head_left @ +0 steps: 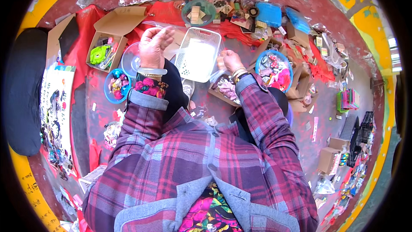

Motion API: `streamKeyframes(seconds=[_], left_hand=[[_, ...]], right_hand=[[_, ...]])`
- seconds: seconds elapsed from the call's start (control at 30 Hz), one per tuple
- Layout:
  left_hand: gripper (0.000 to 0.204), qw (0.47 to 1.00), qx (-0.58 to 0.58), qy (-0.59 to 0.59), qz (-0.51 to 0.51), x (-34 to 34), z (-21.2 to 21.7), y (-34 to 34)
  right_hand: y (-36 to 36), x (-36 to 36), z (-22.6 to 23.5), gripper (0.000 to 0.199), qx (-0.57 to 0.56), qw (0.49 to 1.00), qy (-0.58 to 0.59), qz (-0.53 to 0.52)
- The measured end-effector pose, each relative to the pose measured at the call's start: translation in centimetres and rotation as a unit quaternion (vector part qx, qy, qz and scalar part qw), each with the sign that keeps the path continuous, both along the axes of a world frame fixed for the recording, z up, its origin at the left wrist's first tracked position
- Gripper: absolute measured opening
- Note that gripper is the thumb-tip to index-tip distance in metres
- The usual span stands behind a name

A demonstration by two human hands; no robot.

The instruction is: The person sits on the floor and packs small pink and red decorative items into clear plastic bags. They pick up the items from a white basket, place them into the bags, and seal them by hand. The person handles the items one at a time, occasionally adjusting the contents within the bags.

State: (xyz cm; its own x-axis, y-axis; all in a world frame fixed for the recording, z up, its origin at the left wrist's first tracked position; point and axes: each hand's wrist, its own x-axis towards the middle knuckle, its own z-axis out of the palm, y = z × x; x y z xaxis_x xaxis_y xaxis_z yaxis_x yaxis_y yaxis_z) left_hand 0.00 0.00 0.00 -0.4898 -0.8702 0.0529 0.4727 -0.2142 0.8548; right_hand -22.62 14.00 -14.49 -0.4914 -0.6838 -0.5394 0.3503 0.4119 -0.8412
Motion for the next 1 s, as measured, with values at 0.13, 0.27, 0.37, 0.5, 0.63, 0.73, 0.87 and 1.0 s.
streamKeyframes(seconds=[0.13,0.27,0.37,0.5,0.63,0.73,0.87,1.0], left_hand=[[0.004,0.995,0.062,0.078,-0.016,0.2,-0.6,-0.4],[0.005,0.987,0.103,0.11,-0.048,0.6,-0.3,-1.2],[0.008,0.985,0.123,0.107,-0.053,1.0,-0.6,-1.4],[0.01,0.978,0.134,0.124,-0.106,0.9,-0.6,-1.0],[0.007,0.958,0.102,0.148,-0.225,0.4,1.1,-0.7],[0.007,0.952,0.084,0.132,-0.264,1.1,1.4,0.0],[0.01,0.924,0.079,0.142,-0.347,1.0,1.6,1.1],[0.009,0.879,0.086,0.137,-0.448,-0.5,1.0,2.0]], right_hand=[[-0.9,1.7,-0.4,0.035,0.061,0.998,-0.003,-0.007],[-3.6,3.3,-1.0,0.04,0.071,0.996,-0.053,-0.012],[-4.6,4.5,-1.3,0.043,0.061,0.997,-0.046,-0.012],[-4.6,4.0,-4.8,0.041,0.074,0.995,-0.056,-0.033],[-4.1,0.3,-9.5,0.04,0.153,0.985,0.081,-0.027],[-3.3,1.9,-5.0,0.047,0.137,0.983,0.123,-0.002],[-1.2,4.8,7.6,0.057,-0.201,0.948,-0.241,-0.045],[3.2,4.6,14.9,0.073,-0.376,0.86,-0.344,-0.011]])
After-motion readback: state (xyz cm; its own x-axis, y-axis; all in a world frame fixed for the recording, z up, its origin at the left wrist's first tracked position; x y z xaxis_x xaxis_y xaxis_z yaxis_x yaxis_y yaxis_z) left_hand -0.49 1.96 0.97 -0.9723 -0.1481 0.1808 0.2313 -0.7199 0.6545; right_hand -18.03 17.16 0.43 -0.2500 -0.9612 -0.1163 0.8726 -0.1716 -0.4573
